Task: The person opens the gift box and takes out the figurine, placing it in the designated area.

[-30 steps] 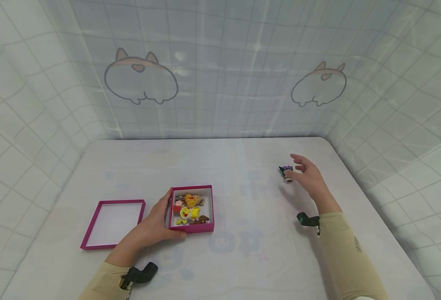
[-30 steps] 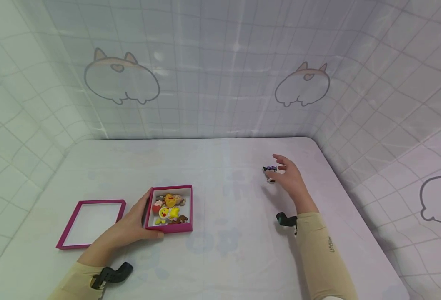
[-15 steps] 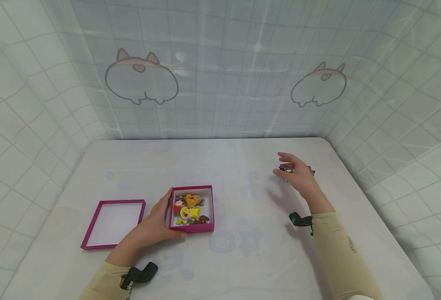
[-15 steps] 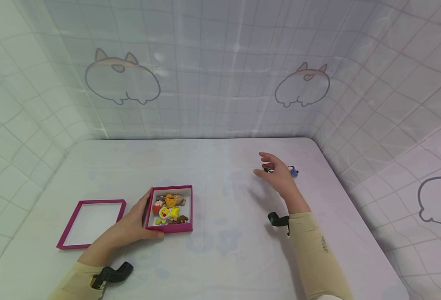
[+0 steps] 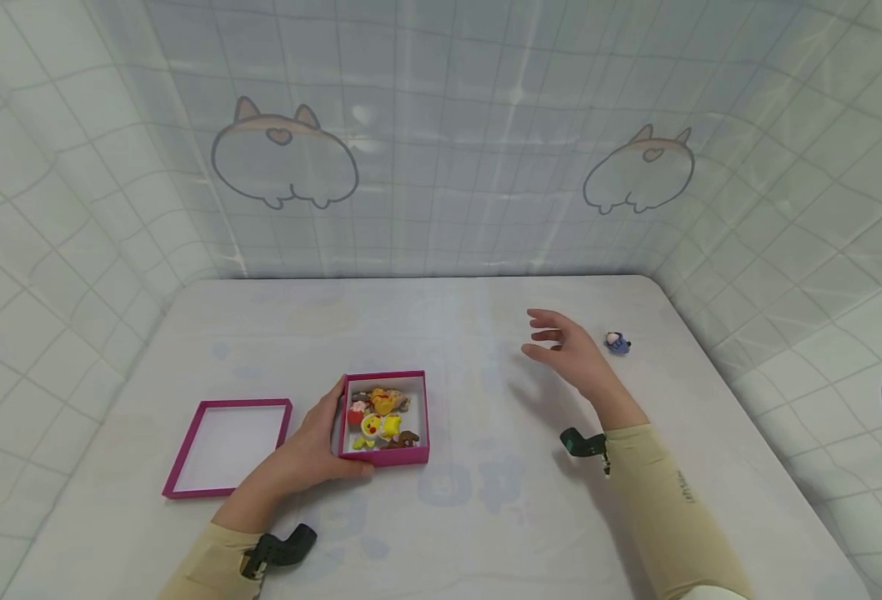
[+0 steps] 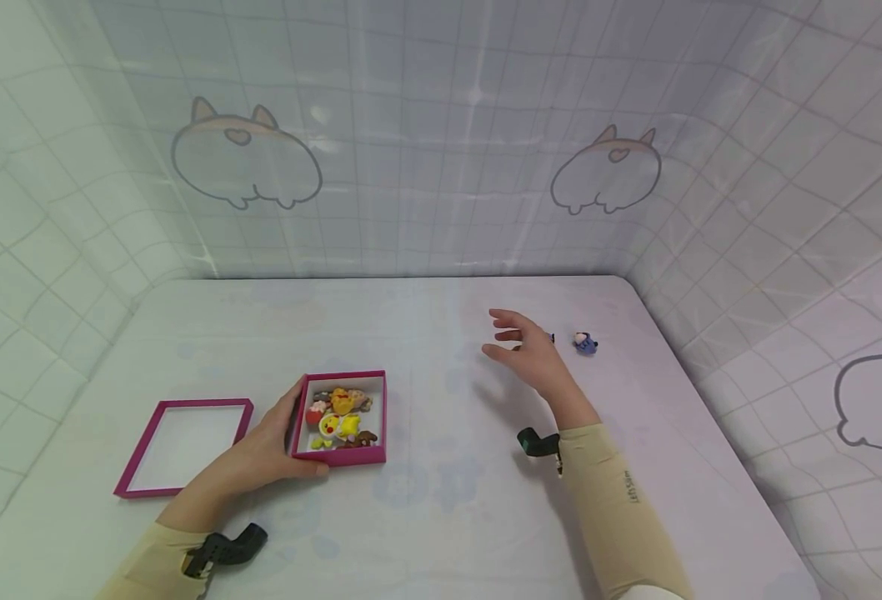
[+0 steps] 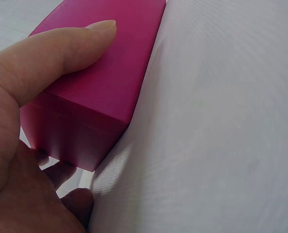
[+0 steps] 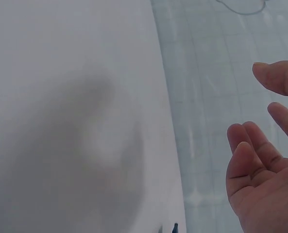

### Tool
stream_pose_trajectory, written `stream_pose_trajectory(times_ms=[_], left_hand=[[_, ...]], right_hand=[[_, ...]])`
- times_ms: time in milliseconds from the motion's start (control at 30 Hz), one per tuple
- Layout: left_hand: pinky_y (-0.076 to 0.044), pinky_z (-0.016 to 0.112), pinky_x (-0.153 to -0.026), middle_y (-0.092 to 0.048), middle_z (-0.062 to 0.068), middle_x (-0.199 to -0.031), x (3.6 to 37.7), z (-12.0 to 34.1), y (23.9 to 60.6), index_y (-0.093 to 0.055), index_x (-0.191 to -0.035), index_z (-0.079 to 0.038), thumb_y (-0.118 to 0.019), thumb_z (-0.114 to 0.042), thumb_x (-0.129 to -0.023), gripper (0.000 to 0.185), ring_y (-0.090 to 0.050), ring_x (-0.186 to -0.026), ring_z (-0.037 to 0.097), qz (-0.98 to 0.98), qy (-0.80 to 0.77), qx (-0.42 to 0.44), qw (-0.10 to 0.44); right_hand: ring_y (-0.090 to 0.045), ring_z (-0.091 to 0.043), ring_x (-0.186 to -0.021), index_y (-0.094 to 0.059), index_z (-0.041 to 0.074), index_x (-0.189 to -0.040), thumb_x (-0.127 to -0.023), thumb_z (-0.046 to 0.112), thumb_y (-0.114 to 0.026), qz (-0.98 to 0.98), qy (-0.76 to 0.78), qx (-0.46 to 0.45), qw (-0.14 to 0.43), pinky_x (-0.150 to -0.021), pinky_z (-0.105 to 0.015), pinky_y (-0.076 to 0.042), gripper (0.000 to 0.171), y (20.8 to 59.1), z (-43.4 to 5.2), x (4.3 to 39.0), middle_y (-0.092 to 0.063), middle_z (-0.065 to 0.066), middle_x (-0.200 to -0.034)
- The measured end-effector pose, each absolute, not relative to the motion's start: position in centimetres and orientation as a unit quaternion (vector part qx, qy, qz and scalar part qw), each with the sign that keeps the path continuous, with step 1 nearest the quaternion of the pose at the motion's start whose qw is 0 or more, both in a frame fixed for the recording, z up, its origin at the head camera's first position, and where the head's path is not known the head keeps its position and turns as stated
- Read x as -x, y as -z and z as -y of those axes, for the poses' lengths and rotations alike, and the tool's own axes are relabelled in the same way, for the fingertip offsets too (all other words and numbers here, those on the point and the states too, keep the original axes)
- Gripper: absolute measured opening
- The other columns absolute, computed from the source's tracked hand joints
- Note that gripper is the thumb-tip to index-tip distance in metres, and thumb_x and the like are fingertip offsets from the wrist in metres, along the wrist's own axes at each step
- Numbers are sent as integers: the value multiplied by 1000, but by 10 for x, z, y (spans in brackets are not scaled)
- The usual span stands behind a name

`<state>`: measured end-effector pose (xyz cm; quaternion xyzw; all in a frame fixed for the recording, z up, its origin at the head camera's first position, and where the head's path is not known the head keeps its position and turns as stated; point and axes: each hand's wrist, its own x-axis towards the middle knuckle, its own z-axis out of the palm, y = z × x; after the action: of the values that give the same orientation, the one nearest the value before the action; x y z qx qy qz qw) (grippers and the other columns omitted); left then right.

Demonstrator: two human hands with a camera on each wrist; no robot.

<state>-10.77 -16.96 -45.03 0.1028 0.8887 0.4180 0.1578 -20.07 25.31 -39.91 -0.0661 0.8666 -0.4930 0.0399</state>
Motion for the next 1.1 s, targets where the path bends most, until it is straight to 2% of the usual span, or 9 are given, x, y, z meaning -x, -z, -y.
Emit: stream_pose_trajectory(times_ms=[133,300,600,900,1100], left_hand=[[-32,67,-104,-15,17,-160,107,170,449,5,-159,-19,-91,-49,-61,140,-17,-143,39,-889,-418,-101,158],[-33,66,-103,-15,17,-159,107,169,449,4,-159,-18,-91,-49,-61,140,-18,-143,40,-888,-420,-102,157],[-32,67,-104,-13,16,-160,110,167,450,4,-159,-20,-91,-51,-60,141,-15,-144,39,-886,-423,-95,166],[-32,67,-105,-14,16,-160,111,166,449,4,-159,-20,-91,-49,-62,139,-16,-144,39,-884,-427,-102,162],[-32,66,-105,-15,17,-160,110,165,448,4,-159,-17,-91,-48,-62,139,-17,-144,40,-885,-425,-102,160]], right_hand=[[-54,-18,-121,-49,33,-144,-86,41,-77,-866,491,81,43,-99,-46,-46,65,397,-245,200,-53,-1,-137],[-55,-16,-120,-49,34,-143,-87,39,-77,-866,489,100,44,-98,-43,-47,63,392,-232,197,-55,5,-133],[-56,-16,-118,-49,33,-143,-88,38,-76,-856,495,138,50,-99,-45,-44,61,385,-209,193,-56,3,-133],[-58,-14,-114,-52,31,-141,-88,34,-77,-846,504,170,51,-96,-43,-47,59,388,-192,191,-58,3,-128],[-58,-11,-112,-54,35,-138,-88,35,-77,-841,506,183,60,-94,-42,-48,56,388,-175,190,-59,9,-126]])
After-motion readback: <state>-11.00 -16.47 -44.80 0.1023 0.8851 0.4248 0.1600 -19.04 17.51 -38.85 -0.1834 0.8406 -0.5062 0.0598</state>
